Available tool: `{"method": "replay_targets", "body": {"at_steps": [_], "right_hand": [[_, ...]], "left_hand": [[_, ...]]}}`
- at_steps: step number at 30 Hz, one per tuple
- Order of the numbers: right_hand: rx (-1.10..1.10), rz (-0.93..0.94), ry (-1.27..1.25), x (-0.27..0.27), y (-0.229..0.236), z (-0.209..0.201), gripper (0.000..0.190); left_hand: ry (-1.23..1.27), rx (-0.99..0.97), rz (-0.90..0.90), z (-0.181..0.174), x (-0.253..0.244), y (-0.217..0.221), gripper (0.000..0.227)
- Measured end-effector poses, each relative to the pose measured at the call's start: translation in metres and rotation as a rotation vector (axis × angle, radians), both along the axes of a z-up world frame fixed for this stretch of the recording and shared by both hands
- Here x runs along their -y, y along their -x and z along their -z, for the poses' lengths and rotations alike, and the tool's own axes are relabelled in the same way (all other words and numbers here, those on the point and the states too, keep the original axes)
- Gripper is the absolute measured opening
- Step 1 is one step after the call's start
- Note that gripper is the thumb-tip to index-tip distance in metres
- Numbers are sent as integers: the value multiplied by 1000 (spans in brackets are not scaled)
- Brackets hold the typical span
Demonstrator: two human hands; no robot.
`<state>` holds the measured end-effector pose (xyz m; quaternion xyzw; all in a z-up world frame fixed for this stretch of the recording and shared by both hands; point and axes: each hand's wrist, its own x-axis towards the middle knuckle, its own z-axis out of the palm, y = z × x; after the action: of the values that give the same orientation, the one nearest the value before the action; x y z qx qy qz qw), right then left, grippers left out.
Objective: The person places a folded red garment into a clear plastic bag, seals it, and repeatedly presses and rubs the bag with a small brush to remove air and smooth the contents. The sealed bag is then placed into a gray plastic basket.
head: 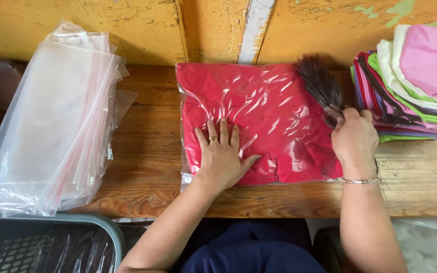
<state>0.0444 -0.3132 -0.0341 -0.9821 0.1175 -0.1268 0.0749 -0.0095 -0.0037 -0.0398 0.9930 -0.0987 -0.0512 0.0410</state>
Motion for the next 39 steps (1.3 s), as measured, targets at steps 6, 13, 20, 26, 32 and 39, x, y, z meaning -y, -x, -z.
{"method": "replay_targets", "body": {"at_steps": [6, 13, 20, 26, 32, 39], "right_hand": [[104, -136, -154, -44, 40, -39, 29], [-17, -373, -25, -108, 65, -19, 36], [-91, -53, 61, 9, -8, 44, 35], [2, 5, -85, -13, 3, 18, 37], [18, -58, -146, -44, 12, 8, 37], [25, -45, -151, -47, 12, 7, 37]], "left_hand": [[-13, -20, 44, -24, -19, 18, 72], [120, 0, 16, -52, -18, -17, 92], [41, -180, -44, -25, -16, -29, 94], [45, -182, -32, -23, -16, -31, 97], [67, -146, -24, -19, -19, -31, 97], [147, -108, -23, -10, -21, -32, 100]]}}
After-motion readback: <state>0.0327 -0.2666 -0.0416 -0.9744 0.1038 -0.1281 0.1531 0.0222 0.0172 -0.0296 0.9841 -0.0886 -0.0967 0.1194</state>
